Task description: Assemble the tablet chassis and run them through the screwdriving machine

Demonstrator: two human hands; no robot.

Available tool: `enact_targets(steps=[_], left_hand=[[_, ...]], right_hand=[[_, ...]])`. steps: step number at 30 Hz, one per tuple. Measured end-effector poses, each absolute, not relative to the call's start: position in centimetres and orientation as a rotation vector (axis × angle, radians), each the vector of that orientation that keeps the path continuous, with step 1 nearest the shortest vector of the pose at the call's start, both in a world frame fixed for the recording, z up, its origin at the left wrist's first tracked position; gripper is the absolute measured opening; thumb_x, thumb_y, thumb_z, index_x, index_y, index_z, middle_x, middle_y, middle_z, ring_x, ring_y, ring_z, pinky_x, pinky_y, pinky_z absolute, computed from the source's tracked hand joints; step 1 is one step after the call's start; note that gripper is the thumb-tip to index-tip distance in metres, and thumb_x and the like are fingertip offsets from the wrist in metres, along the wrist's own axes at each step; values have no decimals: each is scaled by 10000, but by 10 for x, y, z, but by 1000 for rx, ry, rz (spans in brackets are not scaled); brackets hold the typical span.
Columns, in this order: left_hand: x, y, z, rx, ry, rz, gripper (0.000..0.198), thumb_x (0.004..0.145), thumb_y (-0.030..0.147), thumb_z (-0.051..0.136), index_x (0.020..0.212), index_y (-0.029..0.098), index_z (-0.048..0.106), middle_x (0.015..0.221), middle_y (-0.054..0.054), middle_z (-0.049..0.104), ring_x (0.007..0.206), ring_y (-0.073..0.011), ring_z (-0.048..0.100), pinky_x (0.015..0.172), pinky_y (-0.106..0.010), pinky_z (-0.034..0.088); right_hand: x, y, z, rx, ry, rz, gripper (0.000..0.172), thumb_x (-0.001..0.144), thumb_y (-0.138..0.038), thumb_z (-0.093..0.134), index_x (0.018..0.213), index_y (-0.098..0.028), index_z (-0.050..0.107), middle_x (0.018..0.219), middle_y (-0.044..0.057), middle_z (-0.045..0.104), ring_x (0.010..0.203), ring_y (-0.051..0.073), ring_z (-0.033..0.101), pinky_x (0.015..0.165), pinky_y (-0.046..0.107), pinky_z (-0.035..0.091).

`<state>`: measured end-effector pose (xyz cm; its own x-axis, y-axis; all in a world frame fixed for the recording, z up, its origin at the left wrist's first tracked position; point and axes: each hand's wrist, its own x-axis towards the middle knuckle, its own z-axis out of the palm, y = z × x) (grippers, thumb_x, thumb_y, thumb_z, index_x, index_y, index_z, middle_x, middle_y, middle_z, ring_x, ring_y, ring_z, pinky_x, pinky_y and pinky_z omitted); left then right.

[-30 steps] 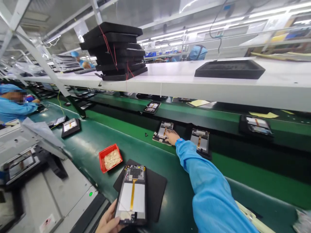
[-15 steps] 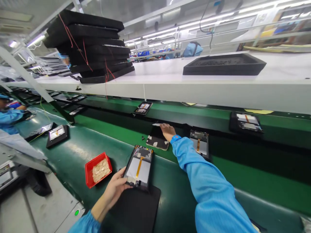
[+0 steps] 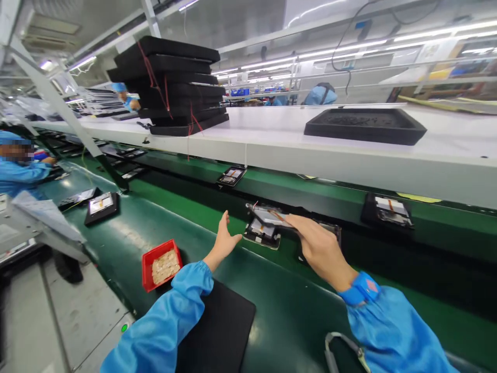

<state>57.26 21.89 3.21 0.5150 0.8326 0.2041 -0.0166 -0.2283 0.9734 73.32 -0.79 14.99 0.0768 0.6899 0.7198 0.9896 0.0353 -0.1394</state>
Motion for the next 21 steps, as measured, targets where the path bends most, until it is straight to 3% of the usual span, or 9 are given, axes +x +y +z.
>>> enact_targets(steps=[2,5,7,9,14,16,19,21], left_hand=[[537,209,39,1802,558,913,706,646,137,750,1321,203,552,1485,-114,468,1394,-283,395,1183,-416,261],[466,187,41,1730,436,569,167,811,282,667,911,154,702,1035,-110,727,1040,-261,653,1026,-428,429],[412,169,34,1505,405,348,232,871,350,626,805,134,680,796,-94,729,822,-234,692,895,-406,491],[361,150,25,1225,401,254,246,859,360,665,812,120,663,743,-89,716,769,-230,702,841,-386,504],[289,112,11,695,434,328,233,854,329,686,906,101,669,874,-127,723,879,-266,719,862,-424,519],[285,103,11,572,453,385,217,861,293,672,949,95,678,955,-149,726,930,-272,709,909,-466,510],[291,94,11,447,485,464,222,870,260,655,999,83,683,1027,-175,723,1014,-280,688,981,-479,473],[296,89,12,402,488,473,258,869,273,655,1034,77,680,1078,-189,711,1050,-284,673,975,-448,474]], right_hand=[[707,-19,147,-1620,-1734,-508,489,930,-51,399,1340,-242,584,1276,44,664,1194,195,624,1073,365,491],[667,-28,129,-1533,-1784,-380,587,906,-6,376,1408,-267,533,1293,24,657,1206,177,619,1086,347,489],[639,-31,105,-1482,-1824,-322,632,891,12,345,1437,-261,509,1328,29,637,1237,183,598,1095,359,485],[612,-33,75,-1444,-1892,-277,641,885,12,332,1449,-242,501,1385,47,594,1282,205,562,1100,391,483],[553,-39,-4,-1502,-2038,-244,566,943,-53,361,1474,-222,461,1434,86,546,1356,245,481,1121,498,430],[534,-42,-19,-1558,-2094,-208,473,977,-164,434,1441,-225,502,1416,106,563,1348,277,487,1106,551,412],[502,-41,-13,-1626,-2079,-71,361,951,-349,568,1286,-228,629,1284,126,645,1209,298,581,1007,523,471],[478,-35,1,-1625,-1992,34,261,948,-340,580,1159,-221,677,1131,121,689,1038,261,631,894,443,511]])
